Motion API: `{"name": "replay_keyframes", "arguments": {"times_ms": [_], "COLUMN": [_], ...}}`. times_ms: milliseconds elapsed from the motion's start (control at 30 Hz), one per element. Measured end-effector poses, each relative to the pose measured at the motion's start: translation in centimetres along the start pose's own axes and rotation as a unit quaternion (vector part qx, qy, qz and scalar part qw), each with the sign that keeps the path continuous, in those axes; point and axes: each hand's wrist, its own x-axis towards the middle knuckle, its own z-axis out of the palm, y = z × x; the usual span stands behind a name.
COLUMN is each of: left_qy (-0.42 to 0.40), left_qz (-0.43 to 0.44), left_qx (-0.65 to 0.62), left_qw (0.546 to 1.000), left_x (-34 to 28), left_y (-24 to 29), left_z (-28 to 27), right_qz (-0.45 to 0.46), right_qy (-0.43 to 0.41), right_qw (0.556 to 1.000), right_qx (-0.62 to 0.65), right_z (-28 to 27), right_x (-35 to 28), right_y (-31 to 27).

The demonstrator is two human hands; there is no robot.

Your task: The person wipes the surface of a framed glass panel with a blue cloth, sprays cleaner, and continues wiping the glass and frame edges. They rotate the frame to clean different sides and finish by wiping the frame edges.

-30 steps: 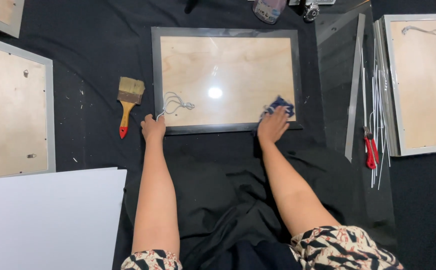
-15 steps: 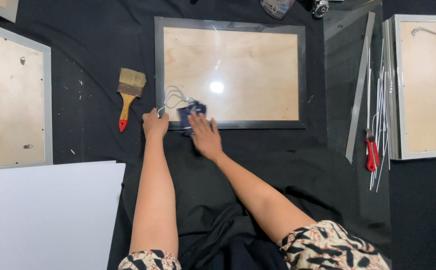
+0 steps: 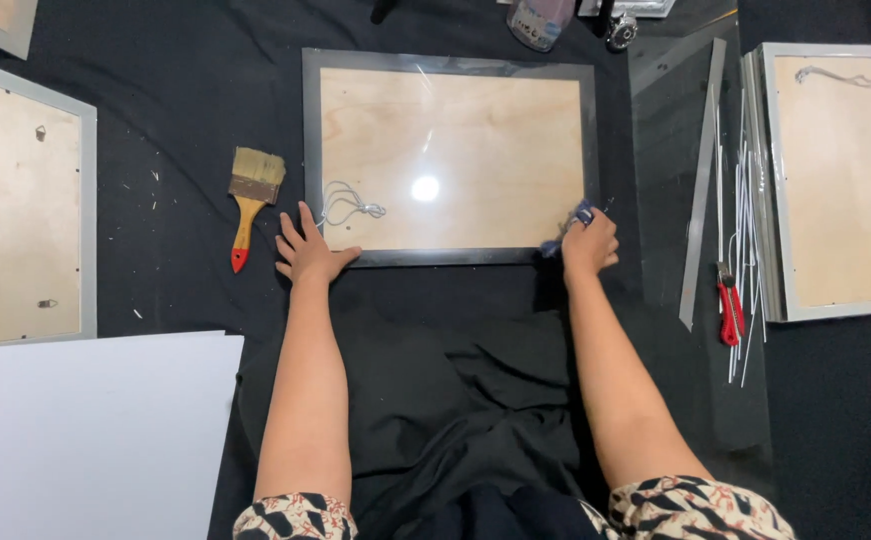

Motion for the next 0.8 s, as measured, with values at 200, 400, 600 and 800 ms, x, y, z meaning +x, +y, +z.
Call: {"name": "replay_keyframes", "arguments": {"times_ms": [200, 400, 600, 800], "left_qy": [-0.064, -0.114, -0.112, -0.117], "left_qz": [-0.015, -0.058, -0.052, -0.075], "left_qx": [0.05, 0.126, 0.119, 0.112], "left_qw": [0.997, 0.984, 0.985, 0.984], "left_x": [-0.6, 1.7, 2.6, 2.3], "left_y": [1.5, 1.1, 0.5, 1.2], "left_z": [0.4, 1.3, 1.7, 1.3], "right_qz": [-0.137, -0.081, -0.103, -0.322], "right_qy": [-0.071, -0.128, -0.243, 0.03], "right_qw": [0.988, 0.939, 0.87, 0.811], "right_qx": [-0.018, 0.31, 0.416, 0.488], "right_z": [-1.6, -4.3, -4.1, -5.0], "right_x": [9.1, 17.7, 20.9, 14.5], "right_y": [-5.4, -22.7, -30.3, -30.8]}}
